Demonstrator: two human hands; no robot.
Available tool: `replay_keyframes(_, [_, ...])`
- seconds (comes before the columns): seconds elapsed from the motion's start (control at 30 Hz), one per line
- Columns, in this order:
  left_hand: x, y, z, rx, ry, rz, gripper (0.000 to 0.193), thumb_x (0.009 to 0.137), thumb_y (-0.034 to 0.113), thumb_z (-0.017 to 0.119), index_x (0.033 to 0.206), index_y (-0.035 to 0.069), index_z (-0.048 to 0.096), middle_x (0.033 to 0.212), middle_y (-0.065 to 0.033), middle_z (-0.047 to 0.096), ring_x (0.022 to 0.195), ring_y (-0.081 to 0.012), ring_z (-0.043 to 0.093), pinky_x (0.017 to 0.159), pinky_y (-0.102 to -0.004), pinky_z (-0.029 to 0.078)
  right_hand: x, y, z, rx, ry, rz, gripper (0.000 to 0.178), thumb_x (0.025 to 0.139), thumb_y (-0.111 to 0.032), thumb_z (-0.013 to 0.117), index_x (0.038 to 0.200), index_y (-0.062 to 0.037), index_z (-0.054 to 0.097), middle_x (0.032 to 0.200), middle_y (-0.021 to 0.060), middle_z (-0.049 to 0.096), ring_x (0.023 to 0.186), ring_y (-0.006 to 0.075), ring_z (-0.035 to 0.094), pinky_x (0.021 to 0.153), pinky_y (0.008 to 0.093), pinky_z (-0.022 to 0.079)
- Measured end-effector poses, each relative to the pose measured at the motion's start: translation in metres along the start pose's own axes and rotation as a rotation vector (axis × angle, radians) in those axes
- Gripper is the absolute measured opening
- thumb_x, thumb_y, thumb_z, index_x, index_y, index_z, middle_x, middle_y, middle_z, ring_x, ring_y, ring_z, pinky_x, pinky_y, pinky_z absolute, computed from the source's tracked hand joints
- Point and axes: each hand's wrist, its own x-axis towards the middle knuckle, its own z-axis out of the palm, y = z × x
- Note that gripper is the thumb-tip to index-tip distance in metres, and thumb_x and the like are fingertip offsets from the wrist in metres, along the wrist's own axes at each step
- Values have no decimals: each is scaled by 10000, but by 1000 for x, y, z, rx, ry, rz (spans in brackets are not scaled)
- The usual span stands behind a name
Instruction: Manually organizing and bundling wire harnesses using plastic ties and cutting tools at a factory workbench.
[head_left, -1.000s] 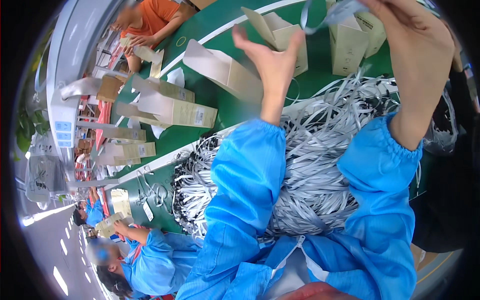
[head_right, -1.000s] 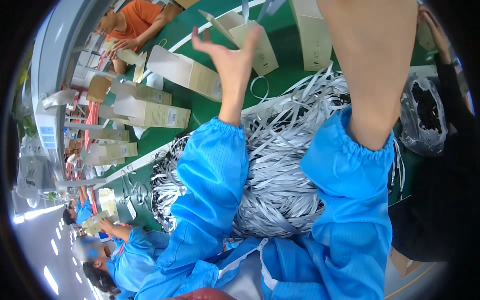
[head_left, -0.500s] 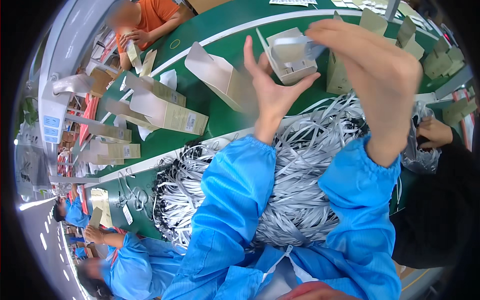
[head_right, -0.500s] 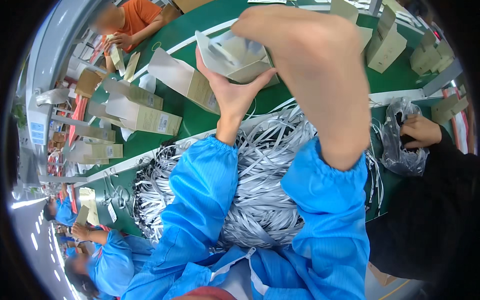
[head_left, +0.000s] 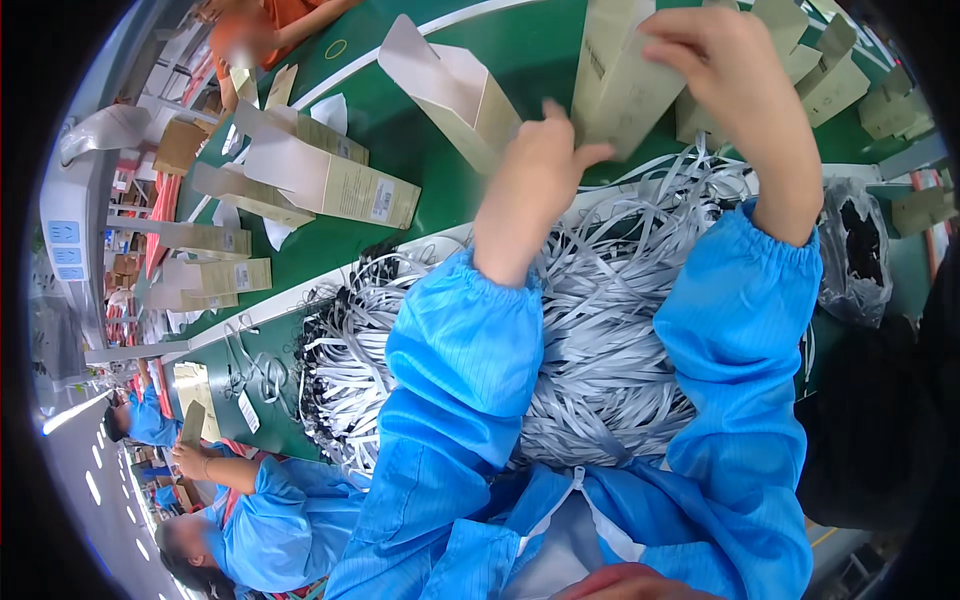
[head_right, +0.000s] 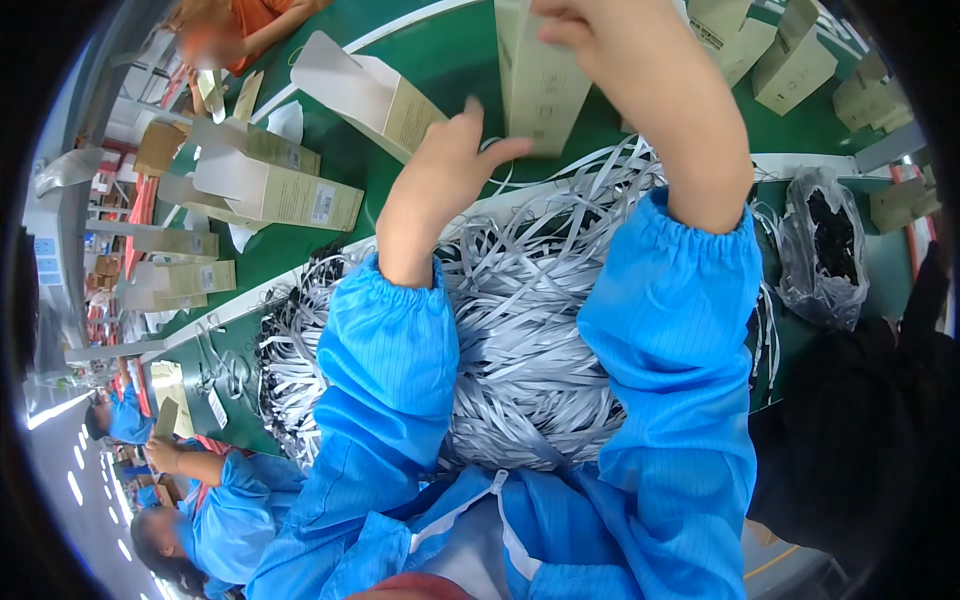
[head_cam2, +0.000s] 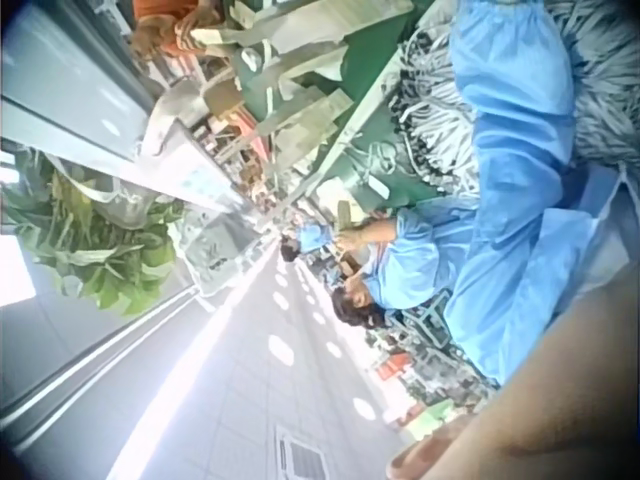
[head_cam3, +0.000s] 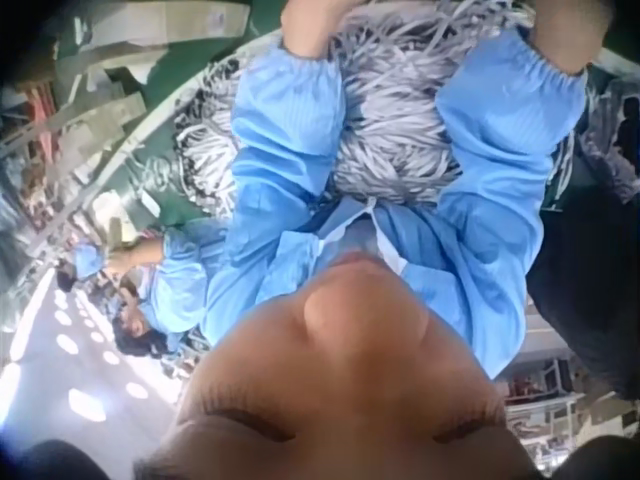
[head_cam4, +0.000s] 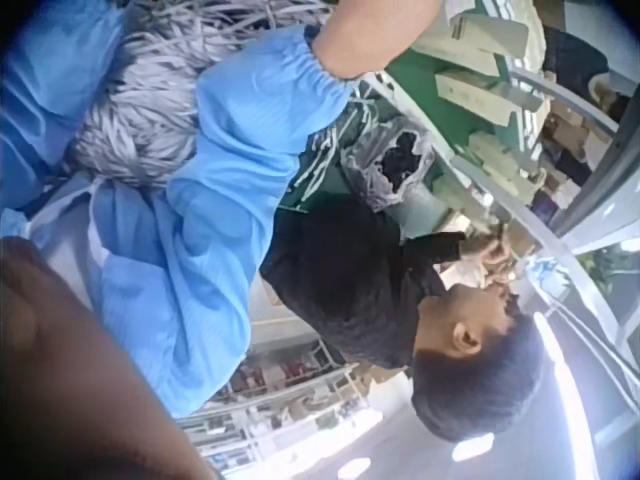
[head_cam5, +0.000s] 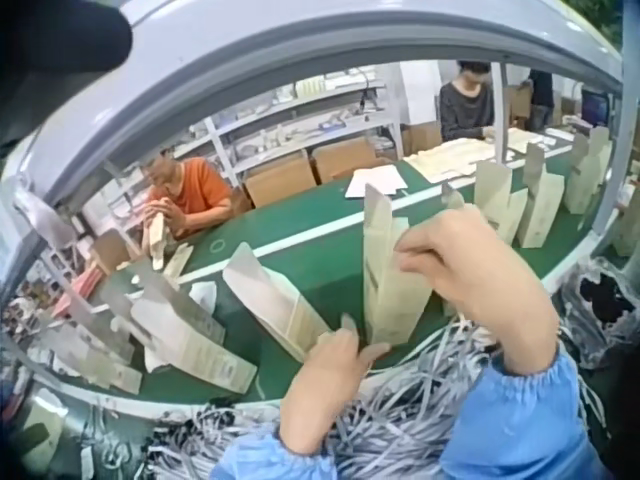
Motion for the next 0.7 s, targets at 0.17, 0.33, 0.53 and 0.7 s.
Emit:
replay_keyframes(0.17, [-17,-15,35,453,-25,-74,276,802,216,729,885,-32,640,904,-236,650,882,-412,632,739,-501,500,7,38,18,-12,320,-388,205,901,-158,672,1040,-8,653,837,118,687,719,211,645,673,312,516])
replay_keyframes(0.33, [-20,-22,36,554,7,-87,236,781,190,731,843,-20,645,855,-215,648,864,-377,644,714,-469,500,11,-21,-2,-132,124,-85,221,845,-90,704,1010,55,677,818,133,704,845,187,687,737,311,524])
replay_keyframes(0.53, [-46,51,-75,-140,-31,194,58,788,-8,688,841,-16,666,793,-164,695,729,-244,704,639,-308,514,-5,-58,-8,903,103,-473,371,954,-207,626,1244,17,567,1116,142,646,1056,206,619,833,290,481])
replay_keyframes(0.7, [-73,72,-111,-393,122,260,147,815,-9,705,950,-28,652,801,-88,694,764,-133,668,668,-229,534,-13,-69,41,1200,-334,-511,430,875,-212,720,1229,-3,593,1056,72,691,960,162,670,810,291,537])
